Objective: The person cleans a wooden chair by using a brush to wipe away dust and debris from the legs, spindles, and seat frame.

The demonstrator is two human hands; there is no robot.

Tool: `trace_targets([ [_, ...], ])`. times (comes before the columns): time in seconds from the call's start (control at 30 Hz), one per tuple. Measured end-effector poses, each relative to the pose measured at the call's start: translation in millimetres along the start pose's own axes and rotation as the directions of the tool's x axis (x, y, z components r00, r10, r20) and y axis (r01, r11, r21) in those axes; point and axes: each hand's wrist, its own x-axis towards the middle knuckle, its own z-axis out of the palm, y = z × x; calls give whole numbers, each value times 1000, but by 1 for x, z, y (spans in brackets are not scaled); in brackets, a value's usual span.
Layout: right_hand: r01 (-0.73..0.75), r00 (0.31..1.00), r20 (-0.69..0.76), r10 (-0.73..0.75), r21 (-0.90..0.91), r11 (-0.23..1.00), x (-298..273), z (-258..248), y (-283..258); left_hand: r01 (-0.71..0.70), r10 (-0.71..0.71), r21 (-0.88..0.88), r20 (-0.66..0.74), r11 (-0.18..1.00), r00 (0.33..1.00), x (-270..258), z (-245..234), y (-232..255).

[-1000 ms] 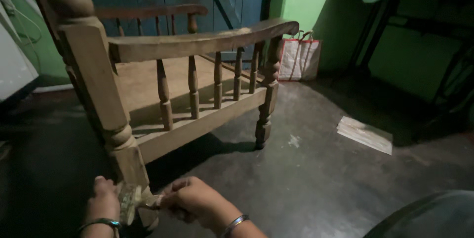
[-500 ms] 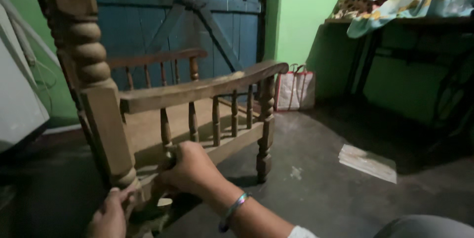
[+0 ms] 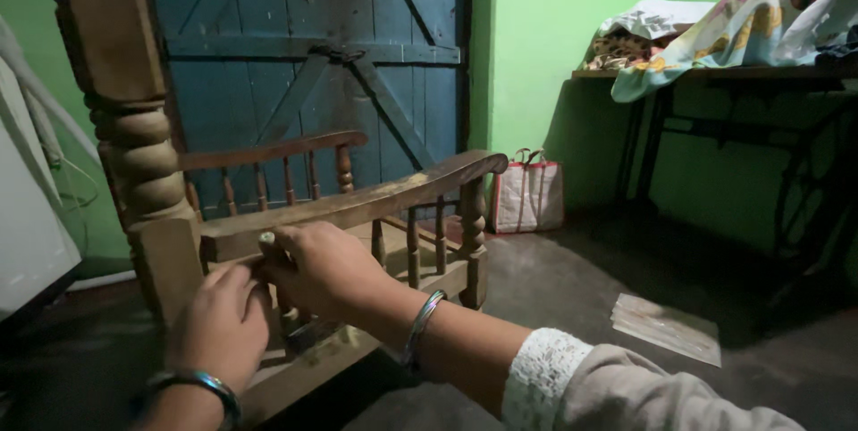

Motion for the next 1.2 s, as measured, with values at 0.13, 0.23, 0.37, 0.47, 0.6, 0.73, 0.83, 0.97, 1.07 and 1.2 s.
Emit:
trace_targets([
  [0.13,195,967,-174,-187,34,980,8,7,16,-230,250,194,-88,954,964,3,-27,29],
  [0.23,107,988,-120,-96,87,991,19,15,22,-299,340,445,-14,844,940,13,-40,34],
  [0.37,100,974,-214,-77,101,990,28,35,33,-325,395,528,-22,785,919,30,-33,35],
  [0.47,164,944,-301,-134,77,983,37,45,43,-294,353,606,22,740,935,44,-23,35],
  [0.6,-14,963,-267,43,112,994,42,53,37,-256,331,697,28,670,943,58,-9,34],
  [0.73,8,968,-251,32,157,988,34,47,39,-306,287,760,163,574,944,67,-10,30],
  [0.83,50,971,-237,-26,97,994,26,45,49,-328,302,734,174,595,937,76,-5,26],
  [0.97,83,986,-146,-76,41,996,11,34,63,-412,552,728,56,548,832,80,3,12],
  [1.07,60,992,-106,-62,-22,998,9,28,69,-386,557,803,82,454,826,80,2,15],
  [1.2,-13,991,-136,-1,-102,995,9,26,75,-399,472,786,156,472,868,82,-6,22],
])
